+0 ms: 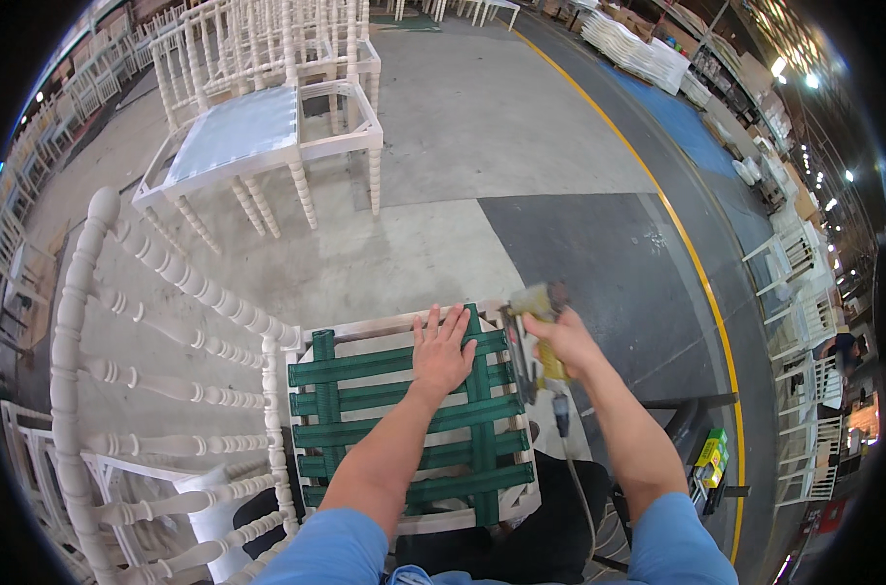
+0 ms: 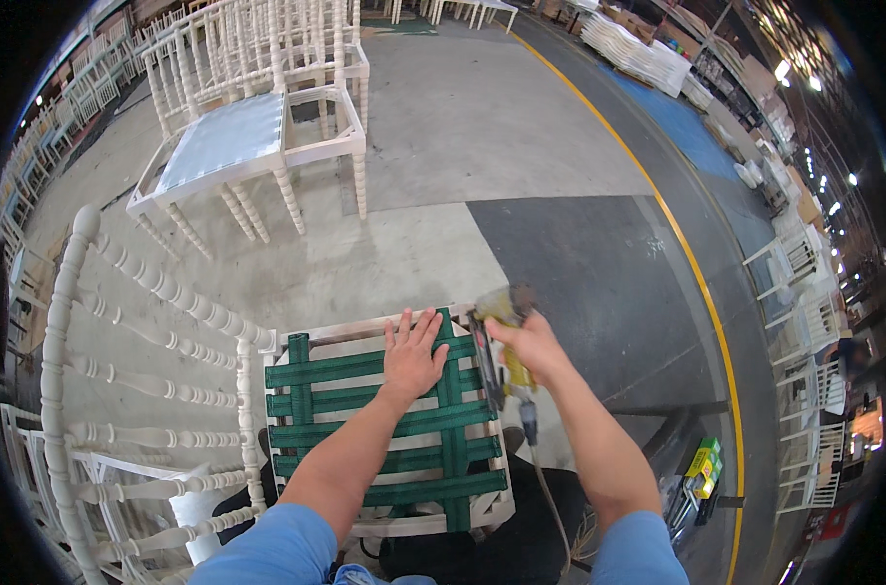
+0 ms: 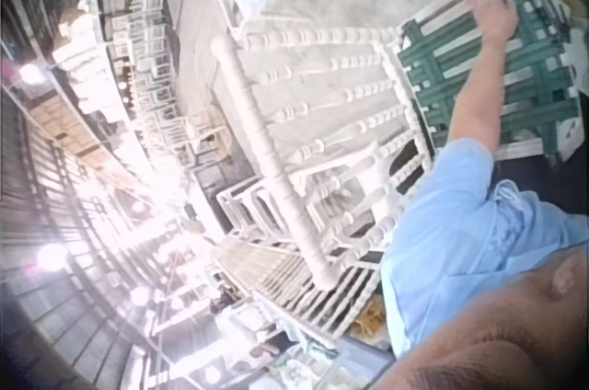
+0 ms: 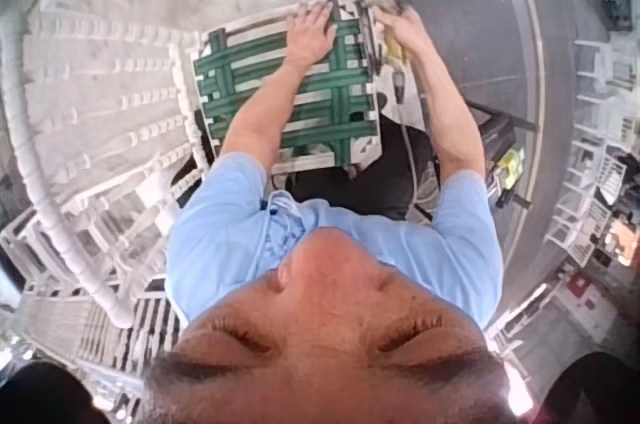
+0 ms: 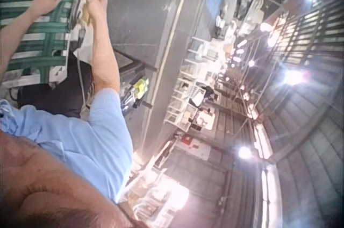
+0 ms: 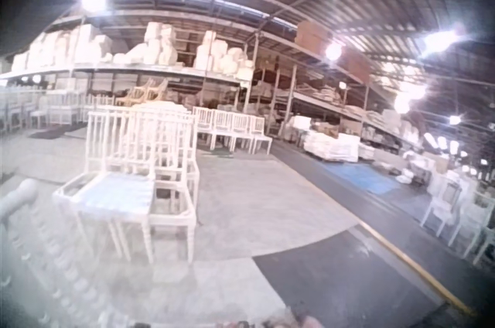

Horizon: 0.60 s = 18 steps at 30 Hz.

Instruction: The person weaves green straps into the seat frame of a white wooden chair. They thread the straps through the frame, use a staple gun to secure them, and trim excess strap with scissors.

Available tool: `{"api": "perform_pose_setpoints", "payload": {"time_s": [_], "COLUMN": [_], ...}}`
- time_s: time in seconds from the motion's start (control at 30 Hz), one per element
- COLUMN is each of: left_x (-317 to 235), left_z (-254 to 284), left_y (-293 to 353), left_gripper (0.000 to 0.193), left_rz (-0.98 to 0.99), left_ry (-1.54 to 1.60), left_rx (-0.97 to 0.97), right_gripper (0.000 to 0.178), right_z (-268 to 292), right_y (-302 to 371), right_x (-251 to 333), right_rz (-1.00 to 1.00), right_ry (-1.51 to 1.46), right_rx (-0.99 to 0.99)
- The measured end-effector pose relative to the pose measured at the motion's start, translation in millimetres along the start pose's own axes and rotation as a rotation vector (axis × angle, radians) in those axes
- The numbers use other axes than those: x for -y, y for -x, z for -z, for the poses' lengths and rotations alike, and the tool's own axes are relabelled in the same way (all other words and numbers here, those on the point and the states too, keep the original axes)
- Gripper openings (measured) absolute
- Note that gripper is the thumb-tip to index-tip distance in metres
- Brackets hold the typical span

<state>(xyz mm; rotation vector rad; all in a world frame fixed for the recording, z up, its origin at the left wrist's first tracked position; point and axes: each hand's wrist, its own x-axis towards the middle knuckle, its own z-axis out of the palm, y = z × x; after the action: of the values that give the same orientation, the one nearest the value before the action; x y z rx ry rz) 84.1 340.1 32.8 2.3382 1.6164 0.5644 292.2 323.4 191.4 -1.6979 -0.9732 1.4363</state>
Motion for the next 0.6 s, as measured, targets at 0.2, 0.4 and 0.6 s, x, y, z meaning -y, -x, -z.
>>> {"api": "perform_pose_setpoints", "payload": {"time_s": [0.2,0.4,0.6], "left_x": [3.9,6.9,8.5], "left_z": [-1.9,-2.3,-1.8], "left_y": [-0.1,0.9,0.8], "left_gripper": [0.065,0.065,0.064], "left_rz": [0.001,0.009,-0.005], "left_ry": [0.013,0.062,0.083], "left_rx": [0.014,-0.001,-0.017], "right_gripper": [0.029,0.026,0.022], "right_z": [-53.7,-67.1,-72.6], "right_y": [-52.1,-60.8,-61.6], "right_x": [-2.0,-9.7,-15.5], "right_rz": [-0.054,-0.054,-0.036], "right_ry": [0.078,0.151,0.172], "right_rx": [-0.007,-0.039,-0.068]}}
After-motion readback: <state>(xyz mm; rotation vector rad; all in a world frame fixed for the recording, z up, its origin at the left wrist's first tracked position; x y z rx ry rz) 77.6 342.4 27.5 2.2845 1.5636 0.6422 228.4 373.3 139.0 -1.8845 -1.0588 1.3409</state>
